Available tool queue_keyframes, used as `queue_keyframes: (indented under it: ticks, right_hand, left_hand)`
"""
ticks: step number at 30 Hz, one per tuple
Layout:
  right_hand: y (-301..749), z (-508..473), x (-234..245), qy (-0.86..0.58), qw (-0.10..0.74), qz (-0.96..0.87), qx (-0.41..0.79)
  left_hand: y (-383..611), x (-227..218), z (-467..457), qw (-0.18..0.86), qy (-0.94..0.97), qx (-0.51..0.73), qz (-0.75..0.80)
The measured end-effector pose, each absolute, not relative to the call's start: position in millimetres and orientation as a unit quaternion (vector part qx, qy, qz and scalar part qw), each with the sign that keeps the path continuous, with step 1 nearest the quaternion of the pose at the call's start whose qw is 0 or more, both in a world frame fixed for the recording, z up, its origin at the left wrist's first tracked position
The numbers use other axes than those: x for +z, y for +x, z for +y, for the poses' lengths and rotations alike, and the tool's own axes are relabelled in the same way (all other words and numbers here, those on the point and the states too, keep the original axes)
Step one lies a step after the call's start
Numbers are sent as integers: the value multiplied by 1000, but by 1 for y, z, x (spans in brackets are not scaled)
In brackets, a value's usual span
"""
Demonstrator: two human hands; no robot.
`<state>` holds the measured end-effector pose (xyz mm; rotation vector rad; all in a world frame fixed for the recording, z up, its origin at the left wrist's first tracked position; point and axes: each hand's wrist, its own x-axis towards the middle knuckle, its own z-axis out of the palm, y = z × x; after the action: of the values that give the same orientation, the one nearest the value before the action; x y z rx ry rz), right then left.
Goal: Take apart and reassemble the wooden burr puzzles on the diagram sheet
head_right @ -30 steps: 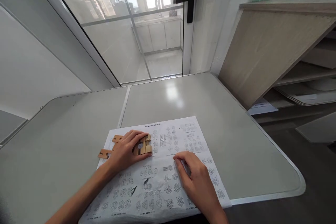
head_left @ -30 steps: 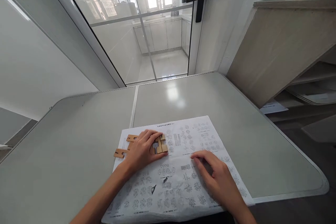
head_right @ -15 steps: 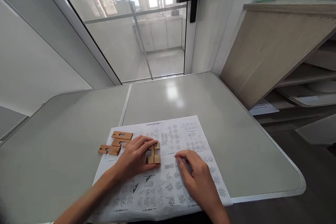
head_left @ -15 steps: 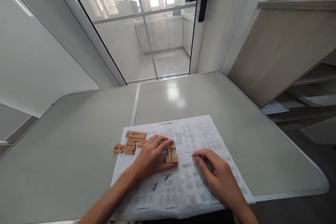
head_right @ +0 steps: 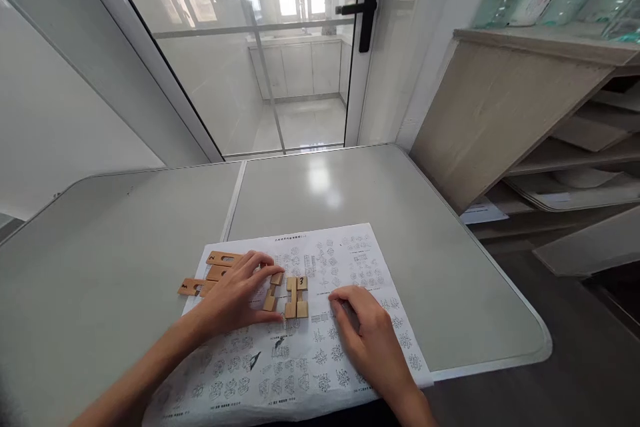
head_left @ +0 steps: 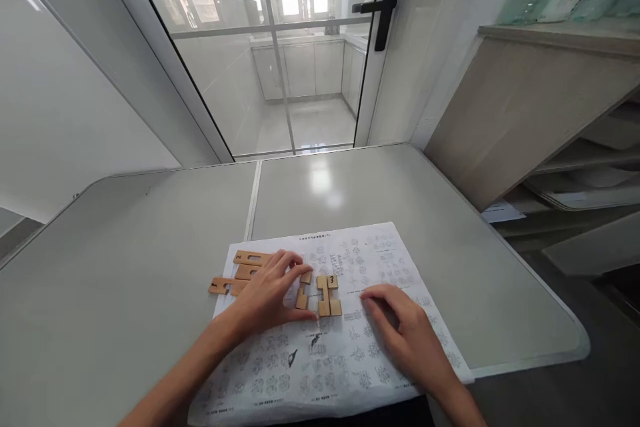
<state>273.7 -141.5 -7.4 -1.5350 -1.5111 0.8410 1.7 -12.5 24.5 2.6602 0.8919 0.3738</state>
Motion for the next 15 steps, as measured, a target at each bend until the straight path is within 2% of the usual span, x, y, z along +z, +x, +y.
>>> queue_keyframes:
  ticks: [3,9,15]
  right_hand:
    - [272,-138,-4,-602,381,-623,323]
    - [256,-125,7,-555,329,-699,307]
    - [242,-114,5,-537,293,-751,249]
  left_hand:
    - [-2,27,-9,190,915,139,327]
    - [15,28,-8,363,829,233,356]
    - [42,10,-8,488,742,278,367]
